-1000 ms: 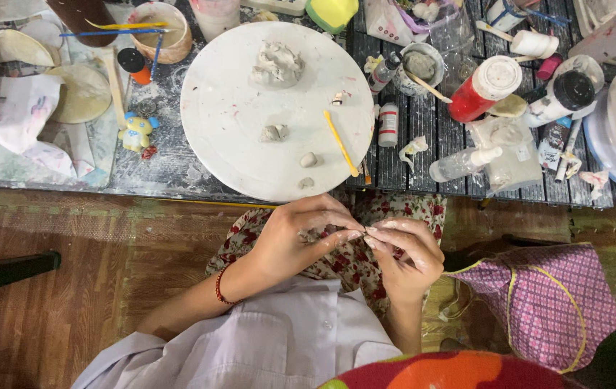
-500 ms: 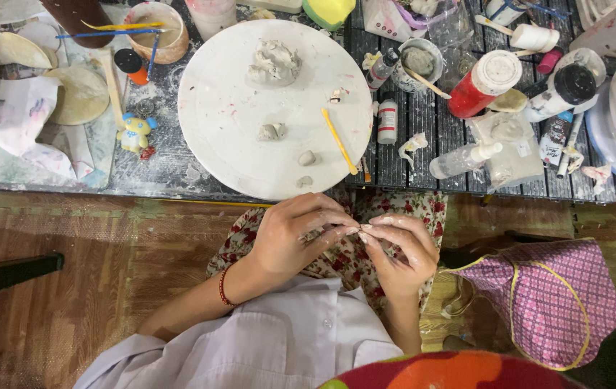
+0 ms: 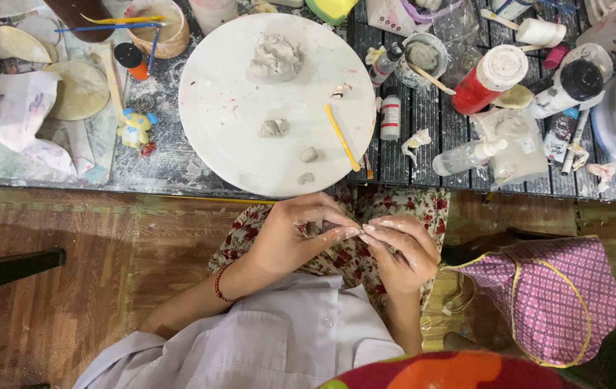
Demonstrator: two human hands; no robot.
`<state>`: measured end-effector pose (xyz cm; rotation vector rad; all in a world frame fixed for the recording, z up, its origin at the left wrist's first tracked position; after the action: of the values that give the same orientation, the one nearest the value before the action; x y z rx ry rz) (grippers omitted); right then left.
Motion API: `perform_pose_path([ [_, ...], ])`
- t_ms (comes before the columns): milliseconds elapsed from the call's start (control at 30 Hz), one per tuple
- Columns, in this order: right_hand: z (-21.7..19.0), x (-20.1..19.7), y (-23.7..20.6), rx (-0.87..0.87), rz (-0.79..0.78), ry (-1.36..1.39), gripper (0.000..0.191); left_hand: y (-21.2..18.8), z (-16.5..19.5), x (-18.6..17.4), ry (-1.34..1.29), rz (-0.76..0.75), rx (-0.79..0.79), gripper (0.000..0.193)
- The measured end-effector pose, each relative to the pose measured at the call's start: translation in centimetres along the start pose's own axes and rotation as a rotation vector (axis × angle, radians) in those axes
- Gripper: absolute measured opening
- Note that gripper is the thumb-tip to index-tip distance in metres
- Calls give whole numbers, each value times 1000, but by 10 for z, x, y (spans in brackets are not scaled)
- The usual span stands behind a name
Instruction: The person shapes small pieces of clay into rounded forms using both hands and a yellow sculpting tool. They repeatedly roll, pinch, and smooth the clay on a white rotating plate, occasionally picking up and repositioning the pieces.
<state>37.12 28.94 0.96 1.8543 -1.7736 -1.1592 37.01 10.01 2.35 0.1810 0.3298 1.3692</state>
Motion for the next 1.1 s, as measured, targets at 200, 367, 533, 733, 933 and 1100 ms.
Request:
perform_pose_path([
  [200,1,-1,0,-36,11,18,23,-1,-6,2,-35,-17,-61,19],
  [367,3,-2,-1,-36,22,19,23,0,-12,4,-84,-25,-114,17],
  [533,4,-2,-1,-31,28,41,24,0,-14,4,-107,-28,-124,15],
  [733,3,-2,0,-46,32,11,25,0,-15,4,-98,-33,-136,16],
  [933,0,-3,2,-58,29,-29,25,2,-9,4,-86,-31,-116,18],
  [1100,-1,-4,4,-98,25,-44,25,2,-6,2,-52,-22,-130,17],
])
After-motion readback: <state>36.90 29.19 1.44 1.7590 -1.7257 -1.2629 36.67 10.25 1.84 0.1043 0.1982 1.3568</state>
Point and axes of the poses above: each hand's wrist, its own y-axis towards the middle knuckle, its own x-axis out of the palm, z = x × y, the point moved 8 cm from there along y, towards the middle knuckle, and after that the axes turned 2 degrees about -x, right-handed, at the moved point
